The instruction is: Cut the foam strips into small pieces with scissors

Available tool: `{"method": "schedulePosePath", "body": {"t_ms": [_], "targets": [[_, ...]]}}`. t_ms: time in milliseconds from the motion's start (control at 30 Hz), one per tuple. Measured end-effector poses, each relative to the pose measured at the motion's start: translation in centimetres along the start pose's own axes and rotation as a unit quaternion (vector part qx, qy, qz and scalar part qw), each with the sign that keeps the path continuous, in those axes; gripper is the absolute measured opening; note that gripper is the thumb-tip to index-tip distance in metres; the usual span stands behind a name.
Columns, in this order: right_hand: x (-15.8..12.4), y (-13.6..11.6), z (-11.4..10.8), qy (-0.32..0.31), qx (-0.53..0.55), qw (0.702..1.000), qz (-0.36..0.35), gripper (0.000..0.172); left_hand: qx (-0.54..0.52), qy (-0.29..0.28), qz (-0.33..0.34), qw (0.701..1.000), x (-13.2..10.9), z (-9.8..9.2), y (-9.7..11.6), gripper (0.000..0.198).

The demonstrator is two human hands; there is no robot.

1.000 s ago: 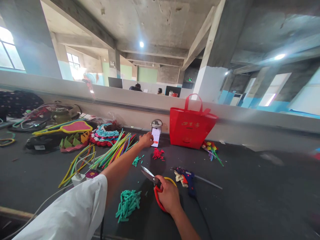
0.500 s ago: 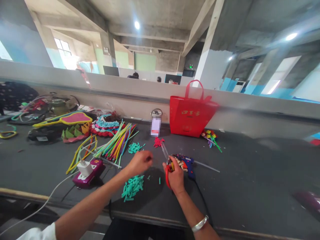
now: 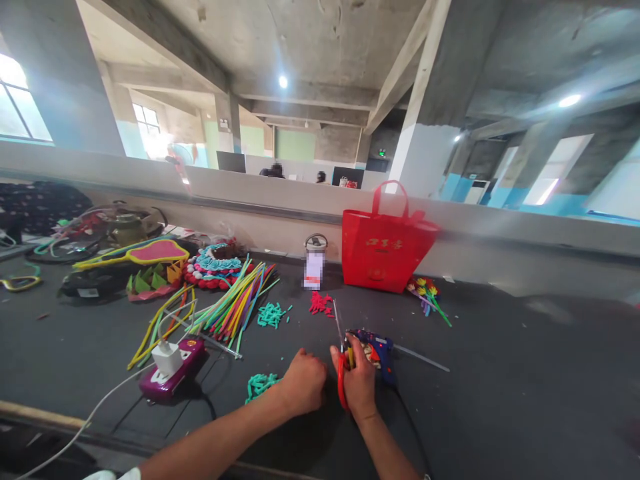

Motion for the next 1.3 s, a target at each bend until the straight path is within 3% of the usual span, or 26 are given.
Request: {"method": "schedulePosePath", "body": {"t_ms": [67, 133, 167, 233, 333, 400, 467, 600, 833, 967, 1067, 1167, 1300], "targets": [[0.0, 0.1, 0.0, 0.001, 0.006, 1.000, 0.004, 0.047, -0.055, 0.033, -0.017, 0.998, 0.4, -0.6, -0.6, 0.019], [0.0, 0.0, 0.0, -0.003, 0.016, 1.000, 0.012, 0.049, -0.177, 0.094, -0.074, 0.977, 1.0, -1.4, -2.2, 0.017], [0.1, 0.0, 0.1, -0.006, 0.022, 1.000, 0.018, 0.050, -0.257, 0.129, -0.110, 0.951, 1.3, -1.7, -3.3, 0.016], [0.4, -0.3, 0.3, -0.011, 0.040, 0.998, 0.041, 0.052, -0.417, 0.193, -0.169, 0.872, 1.8, -1.8, -5.7, 0.014], [1.4, -0.9, 1.5, -0.037, 0.091, 0.990, 0.106, 0.056, -0.560, 0.257, -0.211, 0.759, 2.1, -1.8, -8.7, 0.008], [1.9, -1.3, 3.0, -0.069, 0.139, 0.974, 0.164, 0.060, -0.606, 0.275, -0.228, 0.710, 2.0, -1.7, -9.8, 0.008], [2.4, -1.6, 4.4, -0.082, 0.175, 0.959, 0.206, 0.064, -0.637, 0.273, -0.236, 0.681, 1.9, -1.8, -10.2, 0.009], [2.7, -1.7, 6.3, -0.072, 0.243, 0.939, 0.231, 0.065, -0.644, 0.256, -0.252, 0.675, 1.7, -1.7, -10.4, 0.010], [1.5, -0.9, 7.0, -0.102, 0.310, 0.910, 0.255, 0.059, -0.552, 0.266, -0.241, 0.753, 1.9, -1.5, -10.4, 0.008], [1.7, -1.2, 6.6, -0.111, 0.315, 0.911, 0.240, 0.053, -0.539, 0.268, -0.246, 0.760, 1.7, -1.7, -9.9, 0.005], [2.1, -1.3, 5.9, -0.094, 0.291, 0.928, 0.215, 0.052, -0.579, 0.237, -0.279, 0.728, 1.7, -1.5, -9.7, 0.003], [2.3, -1.1, 5.0, -0.078, 0.210, 0.958, 0.180, 0.051, -0.656, 0.213, -0.285, 0.666, 2.3, -2.1, -9.6, 0.004], [2.8, -2.0, 3.7, -0.063, 0.021, 0.996, 0.053, 0.043, -0.732, 0.263, -0.261, 0.572, 3.0, -3.3, -10.7, 0.005]]}}
Point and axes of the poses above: each hand's wrist, its own x-axis towards the middle knuckle, its own z-axis out of the palm, y = z × x, the point moved 9 cm from there along x, towards the middle knuckle, and after that the axes turned 14 degrees about y, right-handed, at the moved point
